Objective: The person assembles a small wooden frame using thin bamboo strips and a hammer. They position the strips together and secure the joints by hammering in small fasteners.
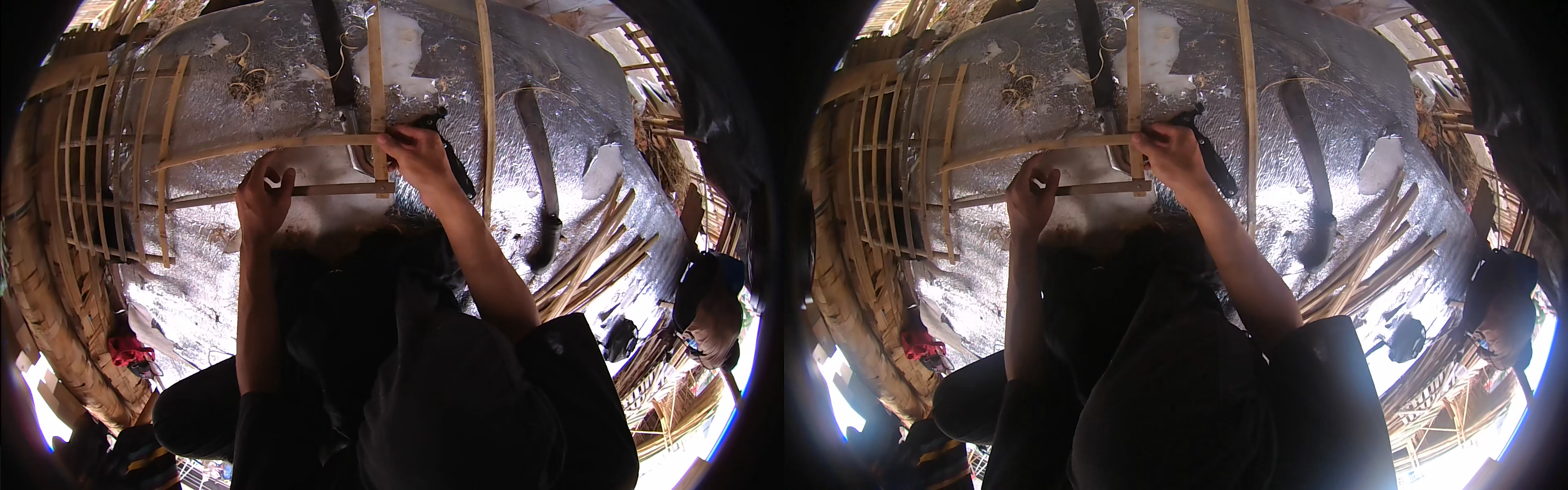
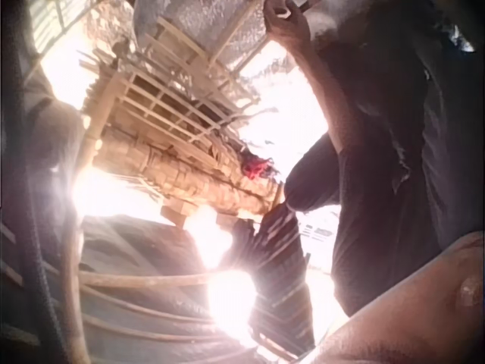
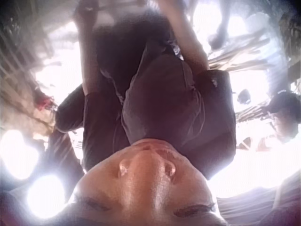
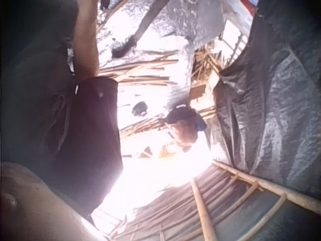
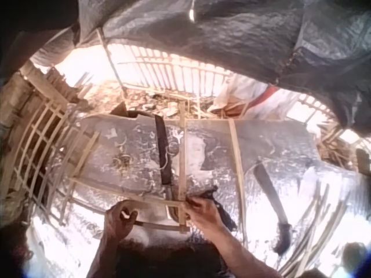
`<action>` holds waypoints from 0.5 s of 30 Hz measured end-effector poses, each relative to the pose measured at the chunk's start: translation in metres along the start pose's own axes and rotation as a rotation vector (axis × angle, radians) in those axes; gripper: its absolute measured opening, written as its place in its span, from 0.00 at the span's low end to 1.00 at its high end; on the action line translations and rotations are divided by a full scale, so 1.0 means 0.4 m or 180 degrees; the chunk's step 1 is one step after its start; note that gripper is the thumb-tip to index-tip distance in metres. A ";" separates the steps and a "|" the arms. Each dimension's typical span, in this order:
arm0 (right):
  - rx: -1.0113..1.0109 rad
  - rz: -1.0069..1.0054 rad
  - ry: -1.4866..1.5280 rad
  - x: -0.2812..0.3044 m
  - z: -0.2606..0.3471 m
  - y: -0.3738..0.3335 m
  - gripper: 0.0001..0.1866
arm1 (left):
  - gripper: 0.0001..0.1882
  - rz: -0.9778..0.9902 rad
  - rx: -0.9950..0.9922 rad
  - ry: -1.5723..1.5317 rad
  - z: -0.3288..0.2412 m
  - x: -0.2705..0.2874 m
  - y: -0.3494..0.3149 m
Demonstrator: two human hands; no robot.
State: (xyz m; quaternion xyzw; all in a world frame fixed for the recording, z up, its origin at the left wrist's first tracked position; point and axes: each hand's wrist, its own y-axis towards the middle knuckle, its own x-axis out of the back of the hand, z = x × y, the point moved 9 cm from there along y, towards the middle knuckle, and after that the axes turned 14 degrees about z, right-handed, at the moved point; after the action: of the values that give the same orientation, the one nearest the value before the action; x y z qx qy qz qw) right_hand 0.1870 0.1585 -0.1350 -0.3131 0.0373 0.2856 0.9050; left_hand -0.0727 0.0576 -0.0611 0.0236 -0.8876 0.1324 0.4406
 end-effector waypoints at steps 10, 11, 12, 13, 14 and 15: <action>0.0011 -0.0040 -0.0170 0.014 0.009 0.002 0.20 | 0.20 -0.0150 -0.0246 0.0145 -0.043 0.019 0.013; 0.0023 -0.0044 -0.0175 0.014 0.008 0.003 0.20 | 0.19 -0.0234 -0.0286 0.0236 -0.036 0.024 0.012; 0.0034 -0.0048 -0.0179 0.015 0.005 0.006 0.21 | 0.18 -0.0318 -0.0326 0.0327 -0.035 0.029 0.012; 0.0046 -0.0050 -0.0186 0.014 0.005 0.007 0.21 | 0.18 -0.0490 -0.0363 0.0351 -0.044 0.042 0.013; 0.0023 -0.0056 -0.0210 0.015 0.004 0.008 0.21 | 0.17 -0.0662 -0.0401 0.0375 -0.057 0.057 0.016; 0.0000 -0.0062 -0.0234 0.015 0.002 0.008 0.21 | 0.16 -0.0834 -0.0437 0.0398 -0.065 0.070 0.018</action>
State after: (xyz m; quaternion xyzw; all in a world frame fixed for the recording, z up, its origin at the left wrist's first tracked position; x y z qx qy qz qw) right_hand 0.1903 0.1640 -0.1376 -0.3028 0.0009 0.2881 0.9085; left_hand -0.0706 0.0732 -0.0256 0.1006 -0.8547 0.0140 0.5091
